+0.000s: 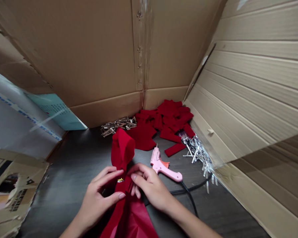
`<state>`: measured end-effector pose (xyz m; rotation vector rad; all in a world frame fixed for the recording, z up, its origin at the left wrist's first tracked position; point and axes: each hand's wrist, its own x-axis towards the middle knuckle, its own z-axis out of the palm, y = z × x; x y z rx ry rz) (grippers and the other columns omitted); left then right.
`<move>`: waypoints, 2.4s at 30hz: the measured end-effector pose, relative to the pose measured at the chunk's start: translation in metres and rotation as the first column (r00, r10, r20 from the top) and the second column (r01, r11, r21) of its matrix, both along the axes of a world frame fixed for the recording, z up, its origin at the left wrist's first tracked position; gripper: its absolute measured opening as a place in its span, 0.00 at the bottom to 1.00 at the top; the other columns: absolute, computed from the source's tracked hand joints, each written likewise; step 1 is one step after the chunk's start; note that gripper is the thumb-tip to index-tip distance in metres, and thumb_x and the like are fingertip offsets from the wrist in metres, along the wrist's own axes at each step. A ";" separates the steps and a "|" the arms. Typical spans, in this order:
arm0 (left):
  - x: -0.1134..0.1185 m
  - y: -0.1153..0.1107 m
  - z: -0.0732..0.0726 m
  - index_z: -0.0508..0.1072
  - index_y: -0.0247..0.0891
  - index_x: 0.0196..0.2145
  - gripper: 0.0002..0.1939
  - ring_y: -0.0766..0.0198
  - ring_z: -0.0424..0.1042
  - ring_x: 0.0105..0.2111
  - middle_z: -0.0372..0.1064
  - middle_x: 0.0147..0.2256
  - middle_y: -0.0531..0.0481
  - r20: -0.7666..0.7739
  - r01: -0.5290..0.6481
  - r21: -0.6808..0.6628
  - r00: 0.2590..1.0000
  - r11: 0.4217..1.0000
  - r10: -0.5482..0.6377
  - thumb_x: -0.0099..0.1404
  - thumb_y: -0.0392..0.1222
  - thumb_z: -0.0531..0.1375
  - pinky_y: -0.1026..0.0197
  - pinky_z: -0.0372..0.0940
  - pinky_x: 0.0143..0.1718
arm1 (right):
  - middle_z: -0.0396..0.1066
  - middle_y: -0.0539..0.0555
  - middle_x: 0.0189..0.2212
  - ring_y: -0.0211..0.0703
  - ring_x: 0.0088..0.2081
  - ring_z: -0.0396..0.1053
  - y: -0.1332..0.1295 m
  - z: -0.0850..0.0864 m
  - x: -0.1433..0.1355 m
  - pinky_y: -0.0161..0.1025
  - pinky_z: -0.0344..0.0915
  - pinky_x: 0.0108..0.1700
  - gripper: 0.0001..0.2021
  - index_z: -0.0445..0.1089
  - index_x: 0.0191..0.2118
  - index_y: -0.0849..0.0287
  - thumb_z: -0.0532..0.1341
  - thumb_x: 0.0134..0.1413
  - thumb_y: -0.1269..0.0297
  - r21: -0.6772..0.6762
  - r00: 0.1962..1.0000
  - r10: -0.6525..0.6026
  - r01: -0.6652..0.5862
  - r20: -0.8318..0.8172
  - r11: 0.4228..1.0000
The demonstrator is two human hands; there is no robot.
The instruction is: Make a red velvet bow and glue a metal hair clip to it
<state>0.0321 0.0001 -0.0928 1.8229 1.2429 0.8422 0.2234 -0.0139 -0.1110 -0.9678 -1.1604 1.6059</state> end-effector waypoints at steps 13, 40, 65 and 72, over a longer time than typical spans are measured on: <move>0.001 -0.005 -0.004 0.77 0.46 0.48 0.24 0.55 0.72 0.49 0.70 0.49 0.43 -0.009 0.056 0.109 0.998 0.992 -0.055 0.52 0.39 0.69 0.57 0.68 0.51 | 0.68 0.51 0.33 0.39 0.35 0.67 -0.004 -0.006 -0.003 0.34 0.64 0.36 0.11 0.66 0.37 0.59 0.64 0.45 0.68 0.106 0.998 -0.056 0.054 0.015 0.993; 0.011 -0.007 -0.011 0.74 0.44 0.51 0.21 0.58 0.71 0.47 0.69 0.47 0.44 0.006 0.158 0.146 0.987 0.977 -0.161 0.58 0.43 0.66 0.58 0.67 0.50 | 0.68 0.50 0.27 0.39 0.28 0.65 -0.004 -0.008 -0.014 0.36 0.63 0.33 0.08 0.66 0.31 0.61 0.64 0.44 0.67 0.086 0.938 -0.241 0.226 0.248 0.970; 0.009 -0.014 -0.005 0.47 0.53 0.57 0.37 0.61 0.60 0.55 0.57 0.52 0.49 0.321 0.252 -0.019 0.918 0.967 -0.233 0.57 0.26 0.57 0.55 0.53 0.59 | 0.65 0.45 0.19 0.31 0.20 0.56 -0.019 0.004 -0.022 0.32 0.52 0.22 0.13 0.69 0.28 0.61 0.71 0.35 0.65 -0.362 0.964 -0.231 0.170 -0.132 0.917; 0.009 -0.014 -0.005 0.38 0.55 0.62 0.45 0.56 0.55 0.59 0.52 0.57 0.45 0.322 0.280 -0.015 0.910 0.960 -0.260 0.57 0.25 0.56 0.45 0.47 0.63 | 0.64 0.46 0.18 0.29 0.19 0.53 -0.017 0.006 -0.019 0.32 0.48 0.23 0.10 0.69 0.23 0.63 0.71 0.34 0.66 -0.430 0.954 -0.149 0.024 -0.259 0.903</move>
